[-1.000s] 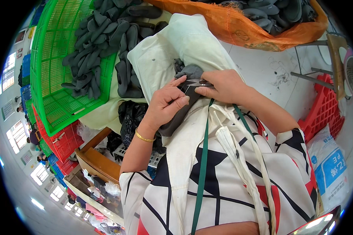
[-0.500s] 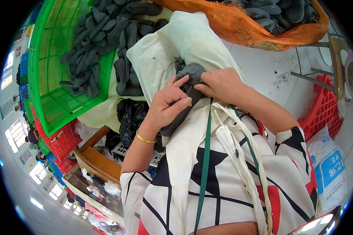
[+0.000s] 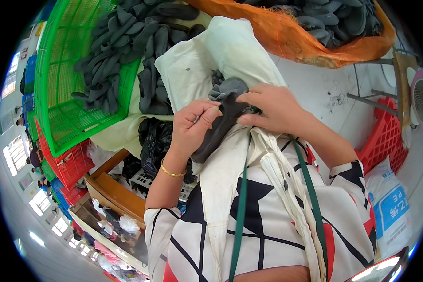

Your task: The person sits at a low workstation and hand-sews a grey slipper using a needle and thread. They repeatedly pull the thread through the fabric to secure the upper part of the slipper, handling multiple slippers from nearby green and orange baskets.

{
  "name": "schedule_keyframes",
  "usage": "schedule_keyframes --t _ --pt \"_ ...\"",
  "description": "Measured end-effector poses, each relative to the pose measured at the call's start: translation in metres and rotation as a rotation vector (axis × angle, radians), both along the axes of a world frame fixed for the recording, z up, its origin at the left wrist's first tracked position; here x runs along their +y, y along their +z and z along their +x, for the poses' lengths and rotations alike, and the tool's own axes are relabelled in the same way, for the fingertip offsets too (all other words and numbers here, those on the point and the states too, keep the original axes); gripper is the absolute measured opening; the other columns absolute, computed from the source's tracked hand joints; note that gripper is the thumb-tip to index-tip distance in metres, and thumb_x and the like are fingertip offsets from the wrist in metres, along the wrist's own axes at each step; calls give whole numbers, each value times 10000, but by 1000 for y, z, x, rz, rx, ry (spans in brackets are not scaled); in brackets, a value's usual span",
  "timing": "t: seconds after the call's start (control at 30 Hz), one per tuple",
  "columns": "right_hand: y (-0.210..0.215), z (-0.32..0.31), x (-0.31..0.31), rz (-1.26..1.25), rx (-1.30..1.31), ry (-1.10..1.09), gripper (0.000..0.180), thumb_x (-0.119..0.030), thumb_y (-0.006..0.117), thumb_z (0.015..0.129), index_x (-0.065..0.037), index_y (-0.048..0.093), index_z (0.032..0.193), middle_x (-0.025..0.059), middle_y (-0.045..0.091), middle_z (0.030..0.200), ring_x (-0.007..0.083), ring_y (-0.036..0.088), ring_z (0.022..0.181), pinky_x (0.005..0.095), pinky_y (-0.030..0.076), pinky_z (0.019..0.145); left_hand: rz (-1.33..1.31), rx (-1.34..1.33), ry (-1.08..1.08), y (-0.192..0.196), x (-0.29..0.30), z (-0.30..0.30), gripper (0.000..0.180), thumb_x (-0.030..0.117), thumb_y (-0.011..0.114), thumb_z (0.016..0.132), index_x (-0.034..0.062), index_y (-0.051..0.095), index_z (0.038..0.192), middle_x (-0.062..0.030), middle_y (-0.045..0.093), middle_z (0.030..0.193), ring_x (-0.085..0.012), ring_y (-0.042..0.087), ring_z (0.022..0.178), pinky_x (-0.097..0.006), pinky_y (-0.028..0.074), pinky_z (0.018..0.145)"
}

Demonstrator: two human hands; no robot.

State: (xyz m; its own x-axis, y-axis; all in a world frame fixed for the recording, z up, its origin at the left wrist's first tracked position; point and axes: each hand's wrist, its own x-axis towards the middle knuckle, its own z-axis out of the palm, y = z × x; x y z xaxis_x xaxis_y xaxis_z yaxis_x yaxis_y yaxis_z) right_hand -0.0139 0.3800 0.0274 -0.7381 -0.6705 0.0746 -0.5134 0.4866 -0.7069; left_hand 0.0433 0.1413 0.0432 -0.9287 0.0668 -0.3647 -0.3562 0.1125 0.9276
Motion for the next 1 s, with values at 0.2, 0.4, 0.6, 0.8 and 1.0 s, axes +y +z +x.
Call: schedule_keyframes --t 0.2,0.4,0.6,0.8,1.0 --pt "-1 3 -30 -539 -596 -28 162 -158 647 943 -68 675 1074 34 635 842 127 607 749 241 459 637 -69 101 -185 -1 11 5 186 149 644 958 -12 703 884 15 615 748 -56 504 634 -206 416 558" --pt "6 -3 -37 -902 -1292 -198 174 -232 556 1015 -69 615 1003 14 641 815 68 596 688 203 465 590 -190 87 -21 -4 14 13 187 158 668 935 -22 685 981 -47 669 852 -102 567 735 -261 469 663" --pt "-17 -36 -10 -606 -877 -383 74 -133 566 988 -89 609 1028 -5 559 683 81 562 612 220 437 525 182 -266 103 -47 10 29 364 197 676 922 -47 599 1180 -80 675 1054 -124 625 916 -281 509 822" --pt "-53 -10 -30 -220 22 -58 69 -86 657 872 -59 645 934 95 596 778 268 603 766 351 482 677 733 -452 383 -38 32 14 270 207 663 941 36 604 1141 -38 663 1003 -85 600 852 -239 480 761" --pt "-21 -1 -23 -293 -212 4 92 -107 677 850 -51 671 922 107 637 856 286 616 737 362 504 677 571 -380 394 -44 23 21 143 147 676 921 37 640 1006 -12 662 919 -83 593 800 -230 478 773"
